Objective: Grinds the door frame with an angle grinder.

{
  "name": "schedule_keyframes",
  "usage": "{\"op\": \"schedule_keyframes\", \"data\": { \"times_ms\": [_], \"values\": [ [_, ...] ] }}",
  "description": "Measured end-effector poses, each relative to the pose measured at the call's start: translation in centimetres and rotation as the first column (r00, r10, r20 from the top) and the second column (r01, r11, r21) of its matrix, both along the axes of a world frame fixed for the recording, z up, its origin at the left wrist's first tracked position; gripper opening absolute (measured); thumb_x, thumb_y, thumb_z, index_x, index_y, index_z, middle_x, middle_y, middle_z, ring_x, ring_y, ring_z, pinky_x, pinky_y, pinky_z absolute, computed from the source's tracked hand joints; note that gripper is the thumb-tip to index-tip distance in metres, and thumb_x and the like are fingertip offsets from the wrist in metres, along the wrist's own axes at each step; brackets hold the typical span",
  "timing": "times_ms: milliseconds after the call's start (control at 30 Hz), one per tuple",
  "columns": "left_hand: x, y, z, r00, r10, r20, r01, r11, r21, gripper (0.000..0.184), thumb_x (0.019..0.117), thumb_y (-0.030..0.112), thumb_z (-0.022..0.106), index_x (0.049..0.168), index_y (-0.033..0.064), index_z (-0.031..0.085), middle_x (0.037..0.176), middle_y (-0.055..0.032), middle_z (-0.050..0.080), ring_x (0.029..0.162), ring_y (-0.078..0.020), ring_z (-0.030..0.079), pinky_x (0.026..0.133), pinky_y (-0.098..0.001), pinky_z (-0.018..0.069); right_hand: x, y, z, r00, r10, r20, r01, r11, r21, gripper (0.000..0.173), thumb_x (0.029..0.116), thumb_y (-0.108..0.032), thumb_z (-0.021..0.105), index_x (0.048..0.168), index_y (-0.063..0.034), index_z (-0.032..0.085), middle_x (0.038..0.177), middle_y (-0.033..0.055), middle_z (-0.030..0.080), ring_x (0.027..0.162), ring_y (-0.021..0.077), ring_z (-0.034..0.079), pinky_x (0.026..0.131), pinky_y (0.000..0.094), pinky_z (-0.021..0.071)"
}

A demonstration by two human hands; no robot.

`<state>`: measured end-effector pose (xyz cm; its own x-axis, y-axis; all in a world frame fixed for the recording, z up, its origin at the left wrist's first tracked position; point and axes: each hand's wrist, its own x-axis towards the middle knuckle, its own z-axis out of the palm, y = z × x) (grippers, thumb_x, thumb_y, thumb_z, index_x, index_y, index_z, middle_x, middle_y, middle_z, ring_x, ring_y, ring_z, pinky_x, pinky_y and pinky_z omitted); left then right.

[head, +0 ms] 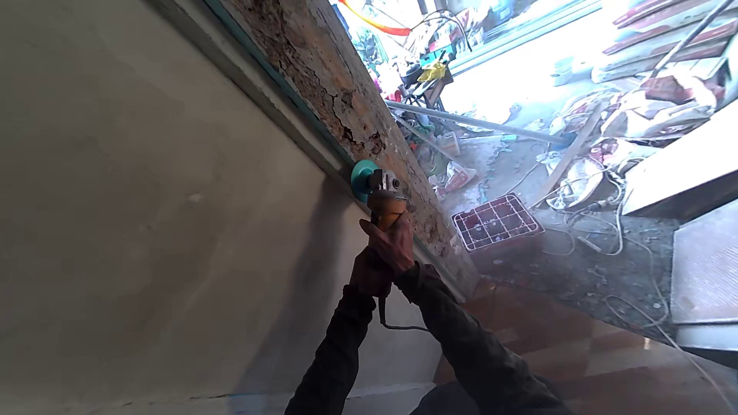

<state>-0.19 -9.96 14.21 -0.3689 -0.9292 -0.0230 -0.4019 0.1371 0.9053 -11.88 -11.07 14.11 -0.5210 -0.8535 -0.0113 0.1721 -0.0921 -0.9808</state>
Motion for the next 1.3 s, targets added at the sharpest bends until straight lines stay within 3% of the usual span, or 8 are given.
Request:
{"op": "schedule_keyframes", "data": {
  "times_ms": [233, 433, 567, 867, 1067, 1300],
  "values": [
    [-0.2, 0.2, 0.5, 1.0, 0.006, -0.026, -0.005, 0.999, 0.037, 0.05, 0.0627, 0.002, 0.079, 0.109, -0.0011, 0.061, 0.077, -0.0054, 0.068, 0.061, -0.0136, 0.065, 0.057, -0.0316, 0.0574, -0.3, 0.4, 0.8, 1.0, 0.014, -0.021, -0.013, 1.0, 0.023, 0.08, 0.079, -0.046, 0.084, 0.133, 0.0003, 0.049, 0.094, 0.014, 0.069, 0.089, 0.0276, 0.069, 0.083, 0.0496, 0.056],
    [-0.4, 0.1, 2.6, 0.999, 0.009, -0.036, -0.011, 0.998, -0.059, 0.052, 0.0631, 0.002, 0.079, 0.112, -0.001, 0.062, 0.084, -0.0021, 0.07, 0.071, -0.0091, 0.068, 0.067, -0.0285, 0.0592, 0.0, -0.2, 2.9, 0.999, -0.024, -0.043, 0.021, 0.997, -0.074, 0.079, 0.0765, -0.046, 0.085, 0.131, -0.0003, 0.051, 0.091, 0.0125, 0.069, 0.086, 0.0265, 0.069, 0.079, 0.0494, 0.0565],
    [-0.1, -0.2, 1.5, 0.999, -0.009, -0.041, 0.008, 1.0, -0.025, 0.052, 0.0633, 0.002, 0.081, 0.111, -0.001, 0.062, 0.081, -0.0041, 0.069, 0.066, -0.0114, 0.066, 0.062, -0.0301, 0.0584, -0.2, -0.1, 2.0, 0.999, 0.011, -0.033, -0.012, 1.0, -0.025, 0.081, 0.0784, -0.047, 0.084, 0.134, 0.0004, 0.049, 0.096, 0.0148, 0.07, 0.091, 0.0277, 0.069, 0.084, 0.0503, 0.0562],
    [-0.1, -0.7, 3.4, 0.999, -0.005, -0.037, 0.0, 0.991, -0.131, 0.057, 0.0613, 0.009, 0.084, 0.113, -0.0012, 0.063, 0.088, -0.0036, 0.071, 0.076, -0.0097, 0.069, 0.071, -0.0292, 0.0599, -0.2, -0.5, 4.5, 0.998, -0.006, -0.06, 0.0, 0.995, -0.1, 0.081, 0.0768, -0.048, 0.085, 0.133, -0.0018, 0.05, 0.089, 0.0126, 0.069, 0.084, 0.0276, 0.069, 0.078, 0.0507, 0.0572],
    [-0.7, 0.3, 2.5, 0.999, 0.031, -0.023, -0.031, 0.999, -0.01, 0.049, 0.0646, 0.0, 0.079, 0.11, -0.0007, 0.061, 0.078, -0.0046, 0.068, 0.062, -0.0124, 0.065, 0.058, -0.0303, 0.0573, -0.6, 0.0, 2.9, 0.999, 0.015, -0.046, -0.016, 1.0, -0.026, 0.078, 0.0795, -0.046, 0.084, 0.131, 0.0009, 0.05, 0.093, 0.0141, 0.069, 0.088, 0.0279, 0.07, 0.082, 0.0496, 0.0563],
    [-0.6, -0.5, 4.5, 0.997, 0.003, -0.073, -0.011, 0.994, -0.11, 0.052, 0.0609, 0.0, 0.08, 0.11, -0.0003, 0.062, 0.083, -0.0019, 0.07, 0.071, -0.0093, 0.068, 0.067, -0.0284, 0.0594, -0.6, -0.4, 5.6, 0.998, 0.007, -0.059, -0.012, 0.996, -0.083, 0.08, 0.0775, -0.048, 0.085, 0.132, -0.0016, 0.049, 0.09, 0.0134, 0.069, 0.084, 0.0283, 0.069, 0.077, 0.0511, 0.057]
  ]
}}
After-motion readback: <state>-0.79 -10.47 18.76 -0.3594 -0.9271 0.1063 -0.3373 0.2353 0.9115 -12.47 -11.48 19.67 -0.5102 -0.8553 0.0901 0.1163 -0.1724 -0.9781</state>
